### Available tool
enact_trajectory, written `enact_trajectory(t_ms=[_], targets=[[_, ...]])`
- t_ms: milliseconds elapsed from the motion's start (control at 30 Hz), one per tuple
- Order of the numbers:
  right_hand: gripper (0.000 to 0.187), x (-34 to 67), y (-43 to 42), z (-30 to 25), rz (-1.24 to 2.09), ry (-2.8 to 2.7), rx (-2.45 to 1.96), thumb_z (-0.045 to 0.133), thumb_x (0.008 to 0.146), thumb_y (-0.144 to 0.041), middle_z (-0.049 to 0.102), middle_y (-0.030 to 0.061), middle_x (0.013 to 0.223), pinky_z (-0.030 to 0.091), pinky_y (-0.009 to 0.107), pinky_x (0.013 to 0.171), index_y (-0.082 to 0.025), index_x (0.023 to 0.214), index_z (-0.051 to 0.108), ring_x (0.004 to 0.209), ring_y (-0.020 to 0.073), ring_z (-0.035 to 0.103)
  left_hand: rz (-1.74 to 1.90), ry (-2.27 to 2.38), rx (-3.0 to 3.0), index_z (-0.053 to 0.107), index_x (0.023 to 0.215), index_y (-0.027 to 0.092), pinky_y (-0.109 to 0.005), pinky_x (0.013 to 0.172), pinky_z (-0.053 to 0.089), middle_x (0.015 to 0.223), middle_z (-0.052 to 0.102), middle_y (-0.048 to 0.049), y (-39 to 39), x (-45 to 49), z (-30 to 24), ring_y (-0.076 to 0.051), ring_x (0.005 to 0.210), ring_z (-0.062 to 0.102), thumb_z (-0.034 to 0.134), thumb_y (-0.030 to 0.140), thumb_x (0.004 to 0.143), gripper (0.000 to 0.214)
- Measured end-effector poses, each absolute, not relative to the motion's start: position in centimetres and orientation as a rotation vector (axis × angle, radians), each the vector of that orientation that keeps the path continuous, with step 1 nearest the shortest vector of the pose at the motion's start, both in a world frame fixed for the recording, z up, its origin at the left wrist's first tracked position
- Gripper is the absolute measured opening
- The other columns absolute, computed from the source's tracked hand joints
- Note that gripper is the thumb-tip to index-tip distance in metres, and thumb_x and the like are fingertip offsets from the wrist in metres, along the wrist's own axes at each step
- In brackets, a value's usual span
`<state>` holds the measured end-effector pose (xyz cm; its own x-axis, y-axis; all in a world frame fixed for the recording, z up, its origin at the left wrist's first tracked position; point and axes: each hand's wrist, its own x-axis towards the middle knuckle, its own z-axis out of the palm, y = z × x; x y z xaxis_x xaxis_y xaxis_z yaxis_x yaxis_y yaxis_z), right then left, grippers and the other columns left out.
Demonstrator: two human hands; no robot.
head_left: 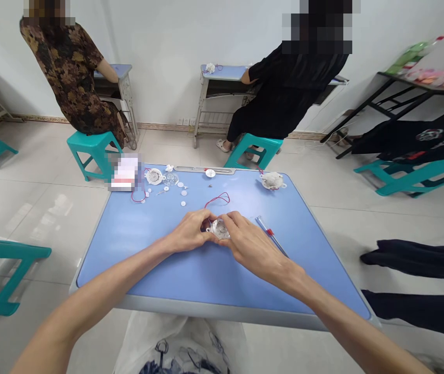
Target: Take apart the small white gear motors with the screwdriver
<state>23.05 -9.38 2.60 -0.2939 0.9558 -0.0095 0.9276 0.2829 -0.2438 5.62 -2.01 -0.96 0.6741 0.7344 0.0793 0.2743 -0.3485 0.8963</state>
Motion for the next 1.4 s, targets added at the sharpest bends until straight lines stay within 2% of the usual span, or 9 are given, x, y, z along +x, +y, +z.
enact_trajectory(t_ms=[167, 300, 567, 733, 867, 933, 1100, 1400], targets=[[0.038, 23.6, -9.2, 3.2, 0.366, -2.378, -1.826, 0.067, 0.085, -0.025, 0.058, 0.0103, 0.112, 0.049, 0.034, 0.069, -0.018, 0.120, 0.053, 0.086, 0.0239, 0.064, 0.586, 0.774, 1.906, 0.061, 0.097, 0.017, -0.026, 0.068, 0.040, 0.077, 0.056, 0.0040, -1.9, 5.6, -1.2, -0.013, 0.071, 0.049, 0.077, 0.026, 0.068, 0.033], [0.031, 23.8, -8.8, 3.9, 0.432, -2.412, -1.853, 0.064, 0.089, -0.031, 0.059, 0.0086, 0.109, 0.046, 0.031, 0.065, -0.019, 0.116, 0.058, 0.083, 0.0218, 0.063, 0.590, 0.765, 1.897, 0.062, 0.093, 0.016, -0.026, 0.068, 0.039, 0.077, 0.056, 0.0036, -1.9, 5.6, -1.0, -0.013, 0.071, 0.048, 0.077, 0.026, 0.069, 0.030], [0.023, 23.4, -8.9, 3.9, 0.495, -2.366, -1.860, 0.062, 0.090, -0.024, 0.063, 0.0088, 0.105, 0.045, 0.031, 0.066, -0.018, 0.111, 0.059, 0.082, 0.0209, 0.064, 0.600, 0.729, 1.813, 0.065, 0.091, 0.016, -0.026, 0.068, 0.039, 0.076, 0.058, 0.0034, -1.9, 5.5, -1.0, -0.012, 0.070, 0.048, 0.076, 0.028, 0.069, 0.027], [0.033, 24.4, -8.7, 3.1, 0.560, -2.283, -1.810, 0.070, 0.082, -0.028, 0.062, 0.0069, 0.105, 0.050, 0.034, 0.070, -0.022, 0.113, 0.060, 0.081, 0.0215, 0.065, 0.609, 0.749, 1.767, 0.067, 0.097, 0.016, -0.026, 0.071, 0.040, 0.073, 0.054, 0.0045, -1.9, 5.5, -1.6, -0.013, 0.072, 0.049, 0.077, 0.024, 0.066, 0.033], [0.049, 25.5, -8.6, 2.5, 0.779, -2.133, -1.728, 0.067, 0.080, -0.016, 0.060, 0.0060, 0.117, 0.054, 0.037, 0.080, -0.025, 0.127, 0.055, 0.083, 0.0180, 0.066, 0.620, 0.753, 1.754, 0.068, 0.101, 0.016, -0.027, 0.072, 0.040, 0.076, 0.056, 0.0037, -1.8, 5.6, -1.9, -0.013, 0.073, 0.051, 0.076, 0.020, 0.067, 0.036], [0.050, 25.9, -8.5, 2.1, 0.819, -2.108, -1.671, 0.065, 0.080, -0.016, 0.059, 0.0053, 0.120, 0.054, 0.038, 0.085, -0.026, 0.128, 0.055, 0.086, 0.0179, 0.065, 0.623, 0.757, 1.764, 0.068, 0.101, 0.016, -0.027, 0.072, 0.041, 0.076, 0.057, 0.0034, -1.8, 5.6, -1.9, -0.013, 0.074, 0.051, 0.075, 0.019, 0.067, 0.035], [0.042, 26.3, -8.6, 1.6, 0.800, -2.145, -1.548, 0.064, 0.084, -0.025, 0.058, 0.0060, 0.118, 0.053, 0.041, 0.088, -0.027, 0.125, 0.056, 0.096, 0.0216, 0.061, 0.615, 0.771, 1.797, 0.067, 0.097, 0.016, -0.026, 0.070, 0.041, 0.075, 0.057, 0.0043, -1.9, 5.5, -1.3, -0.012, 0.071, 0.051, 0.074, 0.017, 0.067, 0.031], [0.045, 25.8, -8.8, 2.1, 0.659, -2.268, -1.556, 0.064, 0.088, -0.033, 0.055, 0.0096, 0.117, 0.054, 0.039, 0.083, -0.022, 0.129, 0.051, 0.097, 0.0227, 0.061, 0.579, 0.791, 1.818, 0.062, 0.090, 0.016, -0.026, 0.068, 0.039, 0.074, 0.056, 0.0042, -1.9, 5.6, -1.0, -0.012, 0.070, 0.049, 0.074, 0.020, 0.068, 0.025]])
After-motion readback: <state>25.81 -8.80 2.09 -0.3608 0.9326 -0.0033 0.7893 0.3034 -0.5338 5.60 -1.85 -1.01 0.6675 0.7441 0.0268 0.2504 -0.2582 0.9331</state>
